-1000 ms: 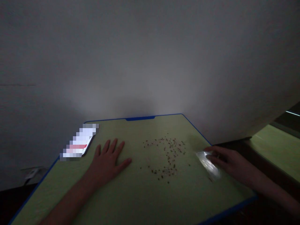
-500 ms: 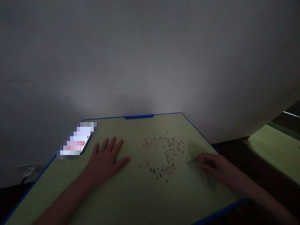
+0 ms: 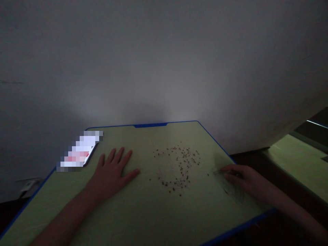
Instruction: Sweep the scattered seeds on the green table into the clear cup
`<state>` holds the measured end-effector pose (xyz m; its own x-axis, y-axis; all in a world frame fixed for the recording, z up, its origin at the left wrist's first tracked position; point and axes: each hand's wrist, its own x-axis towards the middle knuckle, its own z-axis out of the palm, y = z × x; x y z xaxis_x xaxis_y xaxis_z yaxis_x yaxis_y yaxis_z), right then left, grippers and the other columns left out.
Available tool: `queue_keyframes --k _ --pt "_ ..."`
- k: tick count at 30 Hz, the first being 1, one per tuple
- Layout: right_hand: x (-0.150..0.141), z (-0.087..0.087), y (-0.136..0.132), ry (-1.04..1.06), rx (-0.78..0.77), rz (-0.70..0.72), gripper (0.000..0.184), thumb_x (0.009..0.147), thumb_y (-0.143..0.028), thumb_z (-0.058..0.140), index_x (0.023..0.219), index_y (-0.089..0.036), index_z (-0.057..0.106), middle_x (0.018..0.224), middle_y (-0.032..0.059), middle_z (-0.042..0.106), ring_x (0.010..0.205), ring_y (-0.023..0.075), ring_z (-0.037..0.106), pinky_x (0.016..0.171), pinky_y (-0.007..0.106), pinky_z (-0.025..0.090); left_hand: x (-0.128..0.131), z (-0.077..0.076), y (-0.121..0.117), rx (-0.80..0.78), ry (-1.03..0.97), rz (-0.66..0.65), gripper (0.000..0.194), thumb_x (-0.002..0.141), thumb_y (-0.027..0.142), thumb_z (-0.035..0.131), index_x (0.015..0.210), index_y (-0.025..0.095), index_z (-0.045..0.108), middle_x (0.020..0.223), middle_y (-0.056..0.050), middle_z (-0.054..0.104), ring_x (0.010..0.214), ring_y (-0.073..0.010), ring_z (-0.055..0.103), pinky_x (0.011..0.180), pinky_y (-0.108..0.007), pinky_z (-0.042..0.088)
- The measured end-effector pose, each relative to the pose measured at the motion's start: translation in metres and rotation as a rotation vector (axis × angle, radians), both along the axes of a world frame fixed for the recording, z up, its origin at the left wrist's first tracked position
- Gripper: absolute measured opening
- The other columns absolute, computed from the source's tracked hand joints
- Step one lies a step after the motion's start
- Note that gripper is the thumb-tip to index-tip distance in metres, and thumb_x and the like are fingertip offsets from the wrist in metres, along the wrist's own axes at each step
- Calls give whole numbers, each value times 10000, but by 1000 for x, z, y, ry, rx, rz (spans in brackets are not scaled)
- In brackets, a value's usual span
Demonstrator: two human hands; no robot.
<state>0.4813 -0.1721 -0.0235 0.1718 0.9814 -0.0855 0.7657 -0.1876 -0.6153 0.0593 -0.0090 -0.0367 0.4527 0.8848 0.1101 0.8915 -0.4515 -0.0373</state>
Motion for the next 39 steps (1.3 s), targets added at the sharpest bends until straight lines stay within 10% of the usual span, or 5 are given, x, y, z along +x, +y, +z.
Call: queue_keyframes --k 19,39 --pt "4 16 11 -30 69 -31 342 789 -457 502 948 -213 683 888 82 718 790 252 639 707 367 497 -4 -3 2 -3 -2 6 820 771 728 342 1428 239 306 1506 -127 267 1372 -379 210 1071 -578 167" --pt "-41 16 56 -112 22 261 188 849 -287 502 889 -220 673 860 36 700 743 190 605 661 284 433 -1 -1 -2 -10 8 8 831 781 740 300 1431 222 303 1512 -129 252 1382 -368 186 1085 -562 140"
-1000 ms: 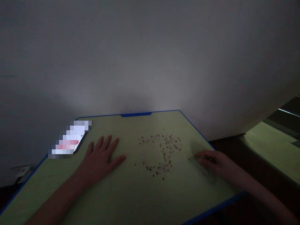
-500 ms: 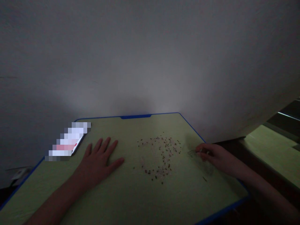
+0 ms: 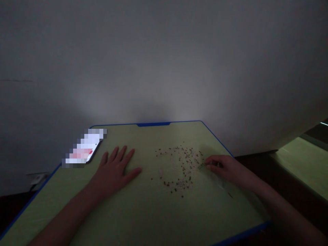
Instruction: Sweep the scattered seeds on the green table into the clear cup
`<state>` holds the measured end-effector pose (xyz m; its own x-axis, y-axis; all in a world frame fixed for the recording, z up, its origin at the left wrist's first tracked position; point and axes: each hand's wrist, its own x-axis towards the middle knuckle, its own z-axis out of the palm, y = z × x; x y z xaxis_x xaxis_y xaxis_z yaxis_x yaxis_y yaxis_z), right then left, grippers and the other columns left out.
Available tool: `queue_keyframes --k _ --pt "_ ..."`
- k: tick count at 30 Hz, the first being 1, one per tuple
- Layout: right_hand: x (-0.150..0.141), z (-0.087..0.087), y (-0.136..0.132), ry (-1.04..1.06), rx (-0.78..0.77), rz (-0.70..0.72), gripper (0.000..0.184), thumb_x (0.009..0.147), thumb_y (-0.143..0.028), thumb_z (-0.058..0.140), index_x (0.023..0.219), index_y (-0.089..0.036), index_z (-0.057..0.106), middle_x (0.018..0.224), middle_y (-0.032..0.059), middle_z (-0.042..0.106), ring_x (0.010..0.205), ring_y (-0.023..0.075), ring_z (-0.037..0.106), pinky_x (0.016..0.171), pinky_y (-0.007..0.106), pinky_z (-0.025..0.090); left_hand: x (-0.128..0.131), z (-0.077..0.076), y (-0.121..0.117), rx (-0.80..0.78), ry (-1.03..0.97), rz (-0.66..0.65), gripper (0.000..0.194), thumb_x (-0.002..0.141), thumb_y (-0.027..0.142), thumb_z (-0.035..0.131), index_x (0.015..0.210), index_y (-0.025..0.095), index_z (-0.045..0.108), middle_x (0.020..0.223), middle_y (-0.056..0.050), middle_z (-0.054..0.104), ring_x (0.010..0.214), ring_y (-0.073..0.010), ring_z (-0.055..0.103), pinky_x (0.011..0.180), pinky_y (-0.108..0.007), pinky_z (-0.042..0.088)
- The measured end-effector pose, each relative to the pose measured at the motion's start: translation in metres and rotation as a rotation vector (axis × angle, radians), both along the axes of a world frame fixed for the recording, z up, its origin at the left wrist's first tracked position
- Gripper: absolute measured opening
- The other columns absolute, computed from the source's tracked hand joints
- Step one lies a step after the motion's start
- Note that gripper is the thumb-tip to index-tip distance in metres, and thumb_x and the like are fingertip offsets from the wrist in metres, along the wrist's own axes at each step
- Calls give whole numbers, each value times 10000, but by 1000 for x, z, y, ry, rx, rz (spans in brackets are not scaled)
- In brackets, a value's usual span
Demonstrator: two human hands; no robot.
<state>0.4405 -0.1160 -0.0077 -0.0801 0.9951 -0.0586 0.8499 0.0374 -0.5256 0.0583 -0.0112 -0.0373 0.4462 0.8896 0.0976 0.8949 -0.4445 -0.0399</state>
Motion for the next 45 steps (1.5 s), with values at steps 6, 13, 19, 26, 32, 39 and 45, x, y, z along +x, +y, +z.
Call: queue_keyframes --k 6,13,19,26,32,39,45 --pt "-8 6 10 -76 26 48 221 860 -288 498 932 -215 694 908 44 717 770 194 624 676 284 438 2 2 0 -20 18 -2 843 780 747 289 1440 222 278 1517 -137 237 1383 -372 180 1076 -570 155" --pt "-16 15 6 -66 -53 228 196 864 -281 526 873 -250 719 846 5 730 735 174 630 651 261 437 0 0 -1 -4 5 -9 841 782 744 295 1441 221 277 1515 -136 244 1381 -374 184 1076 -571 158" --pt "-16 14 9 -43 6 182 208 857 -278 536 937 -243 725 954 35 731 836 194 643 722 287 458 0 2 -1 -10 16 -7 842 783 746 290 1443 223 271 1516 -138 240 1380 -375 190 1072 -573 169" --pt "-27 14 -7 -13 -53 305 183 869 -245 529 832 -229 708 778 -8 713 701 148 619 639 253 427 1 1 -1 -3 20 -4 839 781 747 288 1444 233 267 1520 -122 241 1384 -362 185 1080 -559 167" --pt "-22 14 -16 -27 -29 246 198 871 -247 525 858 -230 722 806 21 716 723 167 620 640 269 431 1 2 -2 1 37 3 839 787 746 270 1441 222 275 1519 -130 239 1387 -357 179 1082 -556 164" --pt "-28 12 -26 -16 -1 270 208 885 -294 527 873 -245 728 799 28 720 702 159 619 643 265 442 2 2 -2 -4 25 -7 838 786 745 277 1441 222 278 1519 -126 241 1387 -358 179 1086 -555 156" --pt "-21 11 -25 -62 10 241 200 891 -323 533 935 -254 715 908 20 726 810 170 643 710 275 463 1 1 -1 -1 22 -5 841 784 749 273 1442 225 273 1520 -131 235 1387 -358 178 1084 -558 153"
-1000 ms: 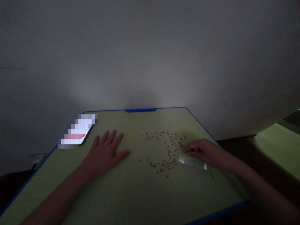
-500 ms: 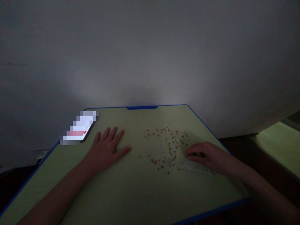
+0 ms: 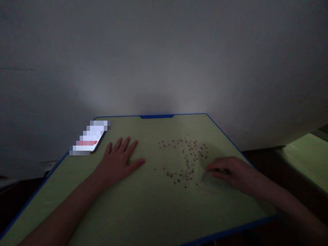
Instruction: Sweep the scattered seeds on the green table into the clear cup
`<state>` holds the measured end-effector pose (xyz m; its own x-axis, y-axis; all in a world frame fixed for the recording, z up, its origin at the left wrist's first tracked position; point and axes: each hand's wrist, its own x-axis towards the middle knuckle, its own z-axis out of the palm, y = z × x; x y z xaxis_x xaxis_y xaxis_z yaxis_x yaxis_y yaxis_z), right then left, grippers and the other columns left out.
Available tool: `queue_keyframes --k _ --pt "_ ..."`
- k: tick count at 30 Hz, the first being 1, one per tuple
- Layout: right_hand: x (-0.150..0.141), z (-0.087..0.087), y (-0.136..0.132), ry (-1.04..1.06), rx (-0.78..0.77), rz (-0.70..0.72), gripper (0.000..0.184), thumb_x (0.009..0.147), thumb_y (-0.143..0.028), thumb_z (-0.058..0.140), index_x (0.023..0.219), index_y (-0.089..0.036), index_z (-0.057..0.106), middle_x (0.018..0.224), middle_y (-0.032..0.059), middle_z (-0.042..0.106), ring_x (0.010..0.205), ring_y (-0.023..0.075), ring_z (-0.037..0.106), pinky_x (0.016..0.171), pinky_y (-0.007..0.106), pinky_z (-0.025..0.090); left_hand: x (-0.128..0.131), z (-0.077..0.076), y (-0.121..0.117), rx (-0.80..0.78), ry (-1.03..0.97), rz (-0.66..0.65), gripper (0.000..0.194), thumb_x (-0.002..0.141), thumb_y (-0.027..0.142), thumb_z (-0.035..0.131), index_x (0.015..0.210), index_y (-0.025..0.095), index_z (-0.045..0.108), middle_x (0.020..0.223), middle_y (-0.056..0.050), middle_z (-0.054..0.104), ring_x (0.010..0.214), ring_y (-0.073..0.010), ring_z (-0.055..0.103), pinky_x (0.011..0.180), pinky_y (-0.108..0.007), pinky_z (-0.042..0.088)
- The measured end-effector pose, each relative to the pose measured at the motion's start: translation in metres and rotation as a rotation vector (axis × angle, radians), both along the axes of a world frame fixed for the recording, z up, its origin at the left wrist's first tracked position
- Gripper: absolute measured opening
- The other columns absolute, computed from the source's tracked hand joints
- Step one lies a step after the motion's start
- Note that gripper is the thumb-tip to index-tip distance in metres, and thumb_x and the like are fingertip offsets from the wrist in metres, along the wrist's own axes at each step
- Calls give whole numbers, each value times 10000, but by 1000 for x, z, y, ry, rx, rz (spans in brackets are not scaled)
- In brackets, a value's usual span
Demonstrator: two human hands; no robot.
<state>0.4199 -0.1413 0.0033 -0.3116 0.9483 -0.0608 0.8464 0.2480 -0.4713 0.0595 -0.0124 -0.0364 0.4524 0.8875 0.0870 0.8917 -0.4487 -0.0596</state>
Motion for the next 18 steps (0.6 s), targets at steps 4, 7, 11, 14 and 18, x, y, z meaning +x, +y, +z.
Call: queue_keyframes --k 4,7,11,14,18 --pt "-10 1 4 -17 10 28 199 897 -296 526 940 -256 716 896 16 723 795 165 640 697 278 461 1 2 -1 -4 3 3 841 784 745 280 1440 219 280 1520 -130 236 1387 -355 179 1086 -547 154" --pt "-19 4 6 -33 49 41 202 901 -285 519 942 -263 716 886 16 719 797 174 635 705 294 457 2 4 -3 -11 6 11 841 789 740 272 1441 211 276 1519 -133 236 1385 -359 181 1085 -550 152" --pt "-9 6 4 35 30 7 207 893 -320 525 933 -261 720 897 29 719 797 183 636 698 297 471 1 3 -2 -12 1 0 844 786 745 271 1442 214 277 1518 -136 241 1382 -365 186 1081 -553 155" --pt "5 1 -3 55 -11 -66 218 885 -350 531 935 -258 721 920 37 721 805 190 643 702 302 485 1 2 -1 -5 -5 -8 844 786 744 272 1441 211 280 1518 -137 240 1382 -367 185 1082 -551 146" --pt "3 -7 -13 37 -27 -105 219 881 -346 537 948 -244 719 934 48 724 824 198 650 725 313 486 3 3 -1 -18 -2 -3 844 789 738 272 1444 206 271 1522 -135 231 1381 -372 181 1081 -551 137"
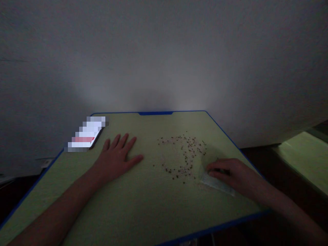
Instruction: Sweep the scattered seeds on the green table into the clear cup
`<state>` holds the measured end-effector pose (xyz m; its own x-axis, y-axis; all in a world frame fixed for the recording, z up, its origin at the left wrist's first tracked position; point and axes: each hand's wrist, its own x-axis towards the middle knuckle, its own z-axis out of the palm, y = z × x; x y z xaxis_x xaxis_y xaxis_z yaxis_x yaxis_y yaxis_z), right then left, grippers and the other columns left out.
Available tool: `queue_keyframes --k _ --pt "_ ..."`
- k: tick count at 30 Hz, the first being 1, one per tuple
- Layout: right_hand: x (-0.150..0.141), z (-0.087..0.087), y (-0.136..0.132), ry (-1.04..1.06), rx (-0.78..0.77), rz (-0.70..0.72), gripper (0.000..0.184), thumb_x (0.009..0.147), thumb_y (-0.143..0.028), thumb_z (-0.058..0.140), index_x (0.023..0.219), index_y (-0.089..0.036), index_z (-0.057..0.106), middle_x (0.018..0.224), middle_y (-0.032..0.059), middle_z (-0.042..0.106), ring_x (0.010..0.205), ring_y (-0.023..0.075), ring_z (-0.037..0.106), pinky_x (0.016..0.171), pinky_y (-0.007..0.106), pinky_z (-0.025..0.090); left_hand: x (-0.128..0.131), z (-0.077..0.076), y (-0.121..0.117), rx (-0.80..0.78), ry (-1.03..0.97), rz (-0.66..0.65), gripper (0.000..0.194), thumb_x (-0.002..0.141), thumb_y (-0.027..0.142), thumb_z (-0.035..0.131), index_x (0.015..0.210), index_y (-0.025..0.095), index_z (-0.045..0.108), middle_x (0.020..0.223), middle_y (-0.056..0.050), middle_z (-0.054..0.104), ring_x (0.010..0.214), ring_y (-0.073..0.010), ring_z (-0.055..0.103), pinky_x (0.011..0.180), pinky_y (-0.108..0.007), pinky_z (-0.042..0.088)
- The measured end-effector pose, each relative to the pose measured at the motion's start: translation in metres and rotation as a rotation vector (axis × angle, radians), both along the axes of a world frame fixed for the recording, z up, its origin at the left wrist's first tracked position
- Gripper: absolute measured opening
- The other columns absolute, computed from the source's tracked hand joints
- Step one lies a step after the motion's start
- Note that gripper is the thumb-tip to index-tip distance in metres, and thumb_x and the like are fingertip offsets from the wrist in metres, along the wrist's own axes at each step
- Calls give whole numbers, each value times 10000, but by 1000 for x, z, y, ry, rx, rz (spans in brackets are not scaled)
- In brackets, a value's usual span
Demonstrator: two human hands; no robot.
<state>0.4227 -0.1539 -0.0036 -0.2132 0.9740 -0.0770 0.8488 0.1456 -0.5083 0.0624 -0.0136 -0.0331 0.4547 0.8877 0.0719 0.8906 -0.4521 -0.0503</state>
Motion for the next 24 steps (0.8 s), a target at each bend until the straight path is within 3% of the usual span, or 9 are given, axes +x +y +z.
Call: queue_keyframes --k 7,24 --pt "-27 -2 0 10 59 79 199 893 -298 529 955 -248 712 886 40 727 799 184 641 723 303 462 -1 -1 1 1 6 -1 840 792 742 252 1447 217 259 1520 -138 236 1385 -363 175 1077 -548 136" --pt "-74 2 -6 88 17 291 191 912 -281 521 873 -221 699 789 10 687 741 139 596 659 255 389 0 0 0 -12 4 2 841 793 741 236 1449 215 253 1522 -131 235 1383 -362 176 1081 -535 133"
